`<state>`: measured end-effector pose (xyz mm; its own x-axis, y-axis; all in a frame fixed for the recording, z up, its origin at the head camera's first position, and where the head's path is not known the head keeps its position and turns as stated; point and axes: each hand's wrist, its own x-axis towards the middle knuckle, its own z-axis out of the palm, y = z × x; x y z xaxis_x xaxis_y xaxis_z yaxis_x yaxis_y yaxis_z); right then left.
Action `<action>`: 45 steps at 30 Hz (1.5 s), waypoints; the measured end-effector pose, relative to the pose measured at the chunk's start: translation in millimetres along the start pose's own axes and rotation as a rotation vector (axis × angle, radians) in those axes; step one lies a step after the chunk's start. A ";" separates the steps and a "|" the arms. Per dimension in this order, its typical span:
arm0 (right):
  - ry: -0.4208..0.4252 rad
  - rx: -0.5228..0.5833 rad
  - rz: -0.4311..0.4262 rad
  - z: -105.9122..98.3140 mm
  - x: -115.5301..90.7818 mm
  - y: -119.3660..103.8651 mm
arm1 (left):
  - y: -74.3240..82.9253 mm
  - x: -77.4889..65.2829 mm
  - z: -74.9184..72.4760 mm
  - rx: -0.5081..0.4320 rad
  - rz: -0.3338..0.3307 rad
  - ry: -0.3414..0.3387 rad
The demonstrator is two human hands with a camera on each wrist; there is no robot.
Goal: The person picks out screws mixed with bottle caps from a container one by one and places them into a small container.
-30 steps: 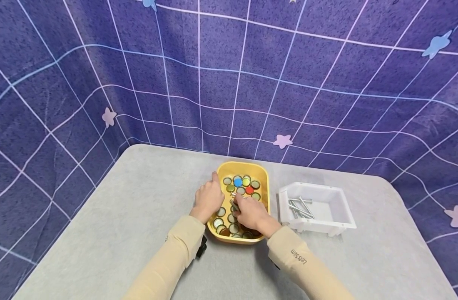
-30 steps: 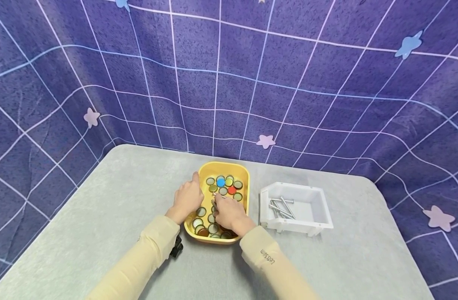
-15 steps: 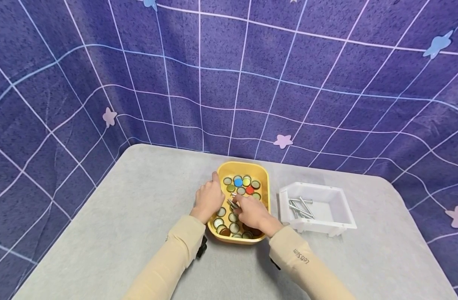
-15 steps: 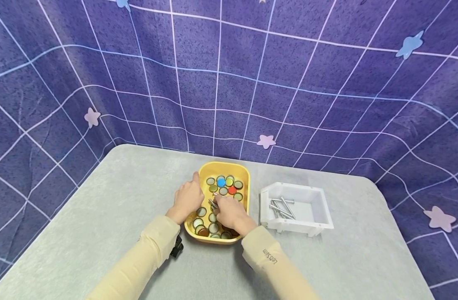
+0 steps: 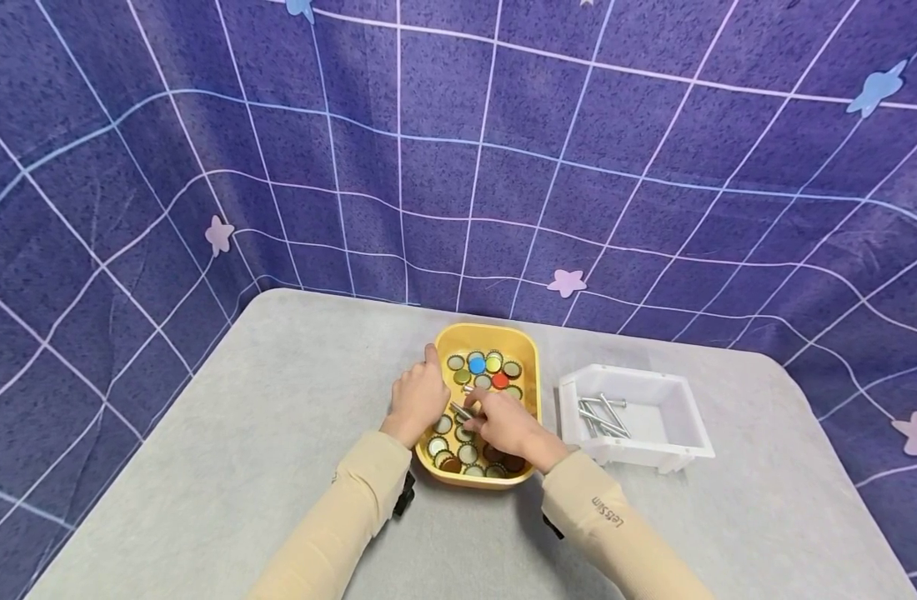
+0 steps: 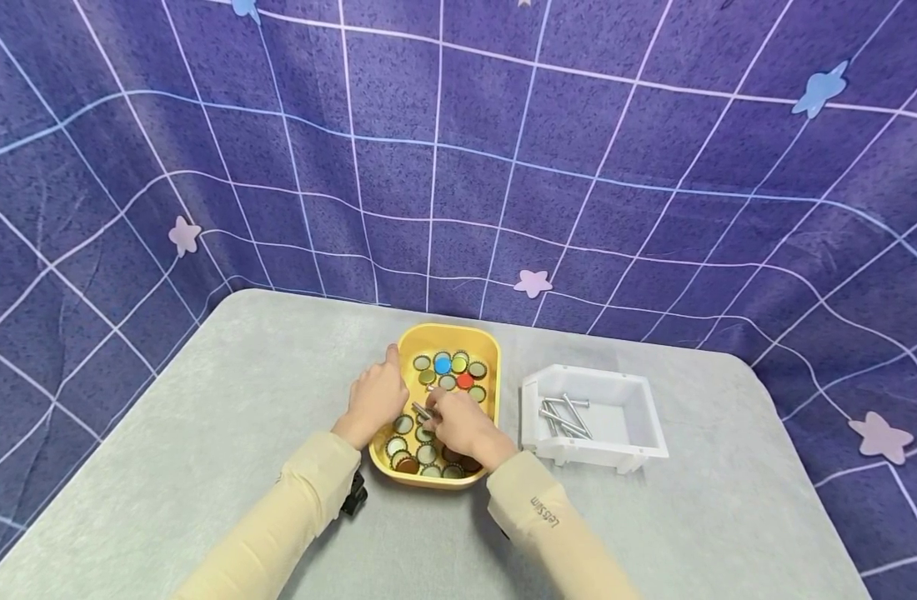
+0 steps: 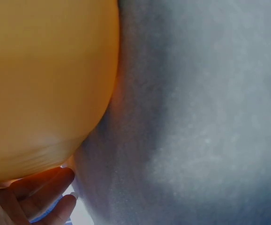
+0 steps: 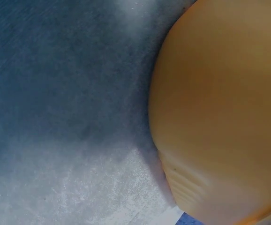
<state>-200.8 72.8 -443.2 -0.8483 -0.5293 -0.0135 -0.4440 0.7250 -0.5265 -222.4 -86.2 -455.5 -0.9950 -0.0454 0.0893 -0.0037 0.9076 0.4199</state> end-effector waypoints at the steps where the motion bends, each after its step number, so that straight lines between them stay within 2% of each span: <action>1: 0.004 0.006 0.004 -0.2 -0.2 -0.1 | -0.3 0.0 0.1 0.000 -0.001 0.000; 6: 0.003 0.070 0.047 -0.8 0.3 1.4 | -0.7 0.2 1.4 0.002 0.000 0.010; 17: -0.036 0.333 0.104 -4.2 2.3 1.9 | -0.5 0.8 3.1 -0.003 0.013 0.027; 24: -0.063 0.552 0.201 -8.9 3.1 1.1 | 0.7 1.0 1.7 -0.007 0.010 0.018; 27: -0.070 0.602 0.216 -12.5 3.0 0.8 | 1.3 1.3 0.7 -0.006 0.008 0.013; 34: -0.063 0.634 0.205 -19.2 0.5 3.3 | 1.9 0.8 0.6 -0.003 0.007 0.007; 45: -0.033 0.523 0.144 -42.1 -5.8 0.5 | -1.2 1.3 3.4 0.002 0.009 0.012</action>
<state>-208.2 94.9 -407.6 -0.8765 -0.4609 -0.1389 -0.1143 0.4795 -0.8701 -224.0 -85.9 -458.9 -0.9937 -0.0426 0.1041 0.0047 0.9090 0.4168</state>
